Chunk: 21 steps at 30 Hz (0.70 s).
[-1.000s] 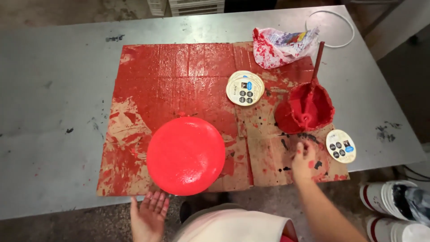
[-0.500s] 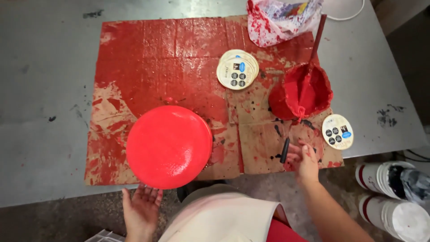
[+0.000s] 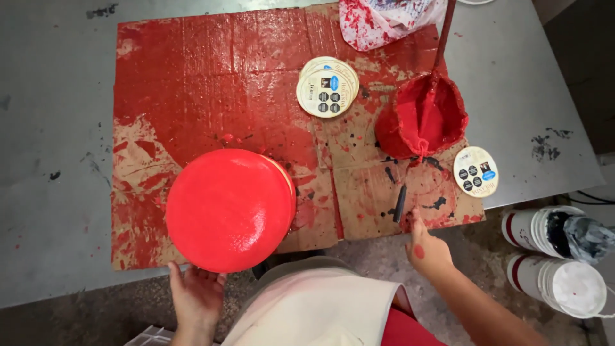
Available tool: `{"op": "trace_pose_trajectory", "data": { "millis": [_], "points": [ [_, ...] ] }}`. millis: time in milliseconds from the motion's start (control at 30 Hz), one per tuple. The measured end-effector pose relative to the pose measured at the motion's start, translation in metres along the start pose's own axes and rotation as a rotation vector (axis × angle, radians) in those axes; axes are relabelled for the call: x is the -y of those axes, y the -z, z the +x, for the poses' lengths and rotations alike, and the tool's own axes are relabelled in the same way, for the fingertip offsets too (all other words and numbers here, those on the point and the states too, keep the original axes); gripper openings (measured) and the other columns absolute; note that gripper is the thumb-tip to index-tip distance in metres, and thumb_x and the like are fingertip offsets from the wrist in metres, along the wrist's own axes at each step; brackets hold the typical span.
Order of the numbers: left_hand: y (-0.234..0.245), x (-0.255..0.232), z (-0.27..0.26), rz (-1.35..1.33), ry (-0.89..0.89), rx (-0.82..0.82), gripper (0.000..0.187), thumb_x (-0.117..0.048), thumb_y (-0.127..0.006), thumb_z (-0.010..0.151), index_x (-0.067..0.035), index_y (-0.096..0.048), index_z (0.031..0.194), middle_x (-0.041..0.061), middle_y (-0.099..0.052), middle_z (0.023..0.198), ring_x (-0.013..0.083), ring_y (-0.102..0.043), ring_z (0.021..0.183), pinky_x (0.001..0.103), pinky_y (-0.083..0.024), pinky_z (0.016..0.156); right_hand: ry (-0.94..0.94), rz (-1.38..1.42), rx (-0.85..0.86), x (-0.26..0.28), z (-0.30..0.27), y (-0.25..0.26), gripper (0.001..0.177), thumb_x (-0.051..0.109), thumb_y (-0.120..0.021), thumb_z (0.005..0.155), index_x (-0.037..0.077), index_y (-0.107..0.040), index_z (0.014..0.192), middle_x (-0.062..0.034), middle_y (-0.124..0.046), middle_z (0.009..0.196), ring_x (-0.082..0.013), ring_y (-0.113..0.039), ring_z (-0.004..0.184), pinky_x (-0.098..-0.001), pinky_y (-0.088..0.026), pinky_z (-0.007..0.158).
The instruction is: Coating cheese wheels with red wax, applying labels to both sides, and placing them into a transport crate.
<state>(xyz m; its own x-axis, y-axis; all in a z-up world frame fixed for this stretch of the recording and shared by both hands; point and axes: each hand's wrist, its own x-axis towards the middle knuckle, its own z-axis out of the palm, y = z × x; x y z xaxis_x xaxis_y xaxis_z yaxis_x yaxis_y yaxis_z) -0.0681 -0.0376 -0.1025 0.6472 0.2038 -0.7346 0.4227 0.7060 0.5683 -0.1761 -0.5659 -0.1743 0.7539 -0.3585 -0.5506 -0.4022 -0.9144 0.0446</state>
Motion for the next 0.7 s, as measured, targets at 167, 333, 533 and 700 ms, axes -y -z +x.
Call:
{"op": "trace_pose_trajectory", "data": {
  "millis": [167, 333, 533, 700],
  "points": [
    [-0.003, 0.000, -0.002, -0.029, 0.021, -0.034, 0.061, -0.078, -0.046, 0.097, -0.020, -0.058, 0.115, 0.005, -0.056, 0.096, 0.0222, -0.058, 0.092, 0.036, -0.047, 0.080, 0.122, 0.005, 0.162, -0.009, 0.008, 0.040, 0.066, 0.044, -0.064, 0.084, 0.017, -0.045, 0.140, -0.0143, -0.075, 0.116, -0.0370, -0.071, 0.111, -0.0469, -0.056, 0.094],
    [0.010, 0.002, -0.005, -0.081, 0.015, -0.041, 0.067, -0.075, -0.044, 0.098, -0.015, -0.057, 0.123, 0.011, -0.062, 0.113, 0.0269, -0.060, 0.105, 0.039, -0.047, 0.090, 0.278, 0.617, 0.409, 0.079, 0.012, 0.179, 0.021, 0.016, -0.061, 0.094, 0.010, -0.074, 0.110, -0.0033, -0.079, 0.097, -0.0143, -0.072, 0.071, -0.0272, -0.058, 0.062],
    [0.023, -0.001, -0.024, -0.171, 0.002, -0.132, 0.066, -0.073, -0.046, 0.097, -0.012, -0.055, 0.122, 0.019, -0.060, 0.126, 0.0327, -0.059, 0.121, 0.047, -0.047, 0.105, 0.709, 0.265, -0.536, 0.162, 0.179, 0.177, 0.044, 0.027, -0.079, 0.081, 0.009, -0.064, 0.119, -0.0154, -0.046, 0.152, -0.0419, -0.055, 0.127, -0.0627, -0.039, 0.106],
    [0.039, -0.012, -0.042, -0.206, -0.045, -0.280, 0.069, -0.071, -0.040, 0.100, -0.010, -0.050, 0.131, 0.020, -0.055, 0.135, 0.0359, -0.054, 0.132, 0.051, -0.044, 0.112, 0.666, 0.129, -0.940, 0.205, 0.277, 0.162, 0.055, 0.035, -0.084, 0.072, 0.013, -0.072, 0.121, -0.0178, -0.046, 0.155, -0.0461, -0.045, 0.138, -0.0589, -0.042, 0.108]
  ]
}}
